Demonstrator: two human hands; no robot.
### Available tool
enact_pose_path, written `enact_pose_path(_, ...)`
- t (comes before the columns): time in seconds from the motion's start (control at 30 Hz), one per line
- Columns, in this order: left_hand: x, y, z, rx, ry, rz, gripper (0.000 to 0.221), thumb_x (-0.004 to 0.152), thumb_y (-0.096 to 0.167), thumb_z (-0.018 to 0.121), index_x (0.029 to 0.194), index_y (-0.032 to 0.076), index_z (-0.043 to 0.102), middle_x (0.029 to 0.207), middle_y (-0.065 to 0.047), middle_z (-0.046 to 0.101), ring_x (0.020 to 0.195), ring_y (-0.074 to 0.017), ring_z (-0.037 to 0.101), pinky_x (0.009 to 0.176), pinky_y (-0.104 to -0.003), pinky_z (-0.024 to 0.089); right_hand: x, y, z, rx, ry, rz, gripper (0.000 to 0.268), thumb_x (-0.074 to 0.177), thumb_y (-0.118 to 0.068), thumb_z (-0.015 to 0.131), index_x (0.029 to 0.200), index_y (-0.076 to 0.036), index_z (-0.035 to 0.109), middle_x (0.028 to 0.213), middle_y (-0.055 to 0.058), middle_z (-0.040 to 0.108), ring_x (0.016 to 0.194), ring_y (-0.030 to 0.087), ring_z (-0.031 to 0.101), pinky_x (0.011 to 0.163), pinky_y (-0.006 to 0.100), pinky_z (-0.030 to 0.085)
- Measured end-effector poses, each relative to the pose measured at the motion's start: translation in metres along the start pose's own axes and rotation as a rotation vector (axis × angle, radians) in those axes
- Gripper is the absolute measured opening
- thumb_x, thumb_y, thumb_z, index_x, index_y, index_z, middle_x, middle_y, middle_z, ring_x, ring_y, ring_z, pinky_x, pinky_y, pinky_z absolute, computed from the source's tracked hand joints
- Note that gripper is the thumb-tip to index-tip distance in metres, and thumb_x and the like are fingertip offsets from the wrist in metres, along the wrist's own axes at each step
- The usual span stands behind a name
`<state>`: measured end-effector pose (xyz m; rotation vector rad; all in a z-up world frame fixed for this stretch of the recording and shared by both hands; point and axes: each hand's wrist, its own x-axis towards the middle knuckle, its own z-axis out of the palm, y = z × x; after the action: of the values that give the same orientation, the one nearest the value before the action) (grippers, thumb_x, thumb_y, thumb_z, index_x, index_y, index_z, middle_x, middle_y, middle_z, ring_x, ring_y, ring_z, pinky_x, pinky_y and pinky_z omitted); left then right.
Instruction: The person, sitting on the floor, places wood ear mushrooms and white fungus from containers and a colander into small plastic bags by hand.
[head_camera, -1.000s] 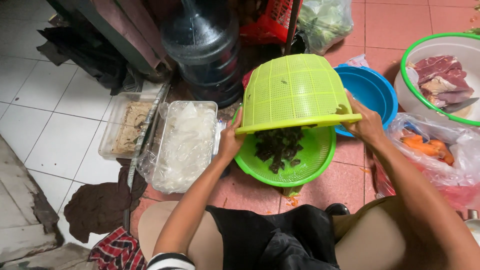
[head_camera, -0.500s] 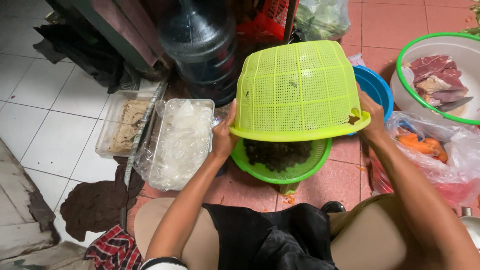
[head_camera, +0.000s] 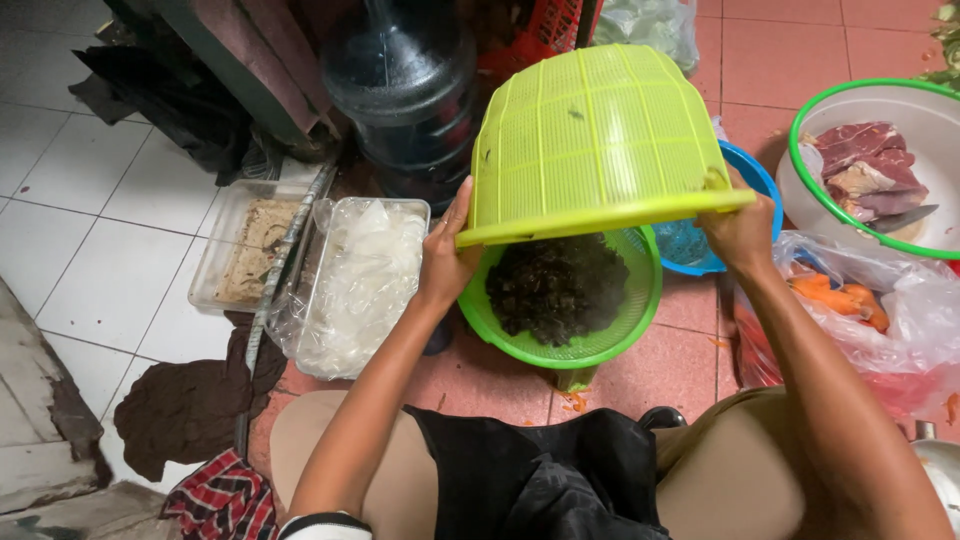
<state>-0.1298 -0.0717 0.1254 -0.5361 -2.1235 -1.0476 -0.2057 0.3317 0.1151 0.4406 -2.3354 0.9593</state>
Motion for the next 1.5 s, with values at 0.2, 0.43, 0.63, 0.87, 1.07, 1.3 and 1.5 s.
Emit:
enact_pose_path(0.2, 0.017, -0.008, 0.009, -0.144, -0.069, -0.622, 0.070, 0.094, 0.001, 0.057, 0.159, 0.024, 0.043, 0.117, -0.016, 0.077, 0.091, -0.0138, 0.074, 0.080, -0.029, 0.057, 0.021, -0.022, 0.010, 0.139, -0.217, 0.450, 0.034, 0.101, -0.027, 0.076, 0.121, 0.000, 0.071, 0.093, 0.013, 0.076, 0.069, 0.018, 0.071, 0.059, 0.032, 0.055)
enact_pose_path(0.43, 0.006, -0.041, 0.030, -0.213, 0.185, -0.418, 0.055, 0.098, 0.006, 0.060, 0.153, 0.010, 0.050, 0.115, -0.014, 0.078, 0.097, -0.0082, 0.071, 0.083, -0.027, 0.057, 0.028, -0.061, 0.046, 0.061, 0.100, 0.016, 0.018, 0.104, -0.011, 0.077, 0.114, 0.001, 0.067, 0.102, 0.017, 0.070, 0.082, 0.025, 0.070, 0.074, 0.037, 0.057)
enact_pose_path(0.63, 0.031, 0.015, 0.030, -0.174, 0.098, -0.624, 0.061, 0.094, 0.006, 0.057, 0.154, 0.011, 0.049, 0.114, -0.012, 0.079, 0.086, -0.0131, 0.071, 0.079, -0.028, 0.056, 0.019, -0.089, 0.142, -0.066, -0.105, -0.194, 0.023, 0.102, -0.016, 0.066, 0.119, 0.000, 0.069, 0.117, 0.024, 0.068, 0.112, 0.043, 0.060, 0.096, 0.051, 0.050)
enact_pose_path(0.87, 0.025, -0.006, 0.031, -0.198, 0.218, -0.294, 0.062, 0.095, -0.004, 0.058, 0.154, 0.009, 0.046, 0.147, -0.016, 0.061, 0.132, -0.0240, 0.064, 0.104, -0.032, 0.054, -0.010, -0.109, 0.157, 0.110, -0.500, -0.012, 0.027, 0.087, -0.023, 0.075, 0.103, -0.003, 0.068, 0.105, 0.020, 0.065, 0.108, 0.039, 0.060, 0.094, 0.047, 0.051)
enact_pose_path(1.07, 0.018, -0.049, 0.031, -0.241, 0.250, -0.579, 0.037, 0.098, 0.004, 0.060, 0.134, -0.004, 0.058, 0.118, -0.020, 0.069, 0.103, -0.0229, 0.067, 0.085, -0.033, 0.053, 0.002, -0.107, 0.132, 0.028, -0.562, -0.080, 0.014, 0.085, -0.016, 0.075, 0.092, -0.004, 0.073, 0.100, 0.017, 0.068, 0.095, 0.035, 0.067, 0.084, 0.045, 0.055)
enact_pose_path(1.3, 0.003, -0.050, 0.051, -0.618, 0.337, -0.858, 0.023, 0.088, 0.009, 0.066, 0.103, -0.009, 0.067, 0.090, -0.010, 0.074, 0.076, -0.0133, 0.066, 0.069, -0.030, 0.053, 0.041, -0.128, 0.095, 0.270, -0.163, 0.051, 0.013, 0.095, -0.012, 0.071, 0.102, 0.000, 0.071, 0.099, 0.014, 0.068, 0.084, 0.024, 0.070, 0.071, 0.035, 0.056)
enact_pose_path(1.5, 0.001, -0.051, 0.048, -0.730, 0.303, -0.849, 0.024, 0.092, 0.008, 0.066, 0.109, -0.008, 0.066, 0.099, -0.012, 0.074, 0.084, -0.0162, 0.068, 0.076, -0.029, 0.054, 0.045, -0.071, 0.030, 0.077, 0.293, -0.074, 0.016, 0.116, -0.010, 0.071, 0.108, 0.001, 0.062, 0.100, 0.013, 0.061, 0.087, 0.023, 0.062, 0.078, 0.034, 0.052)
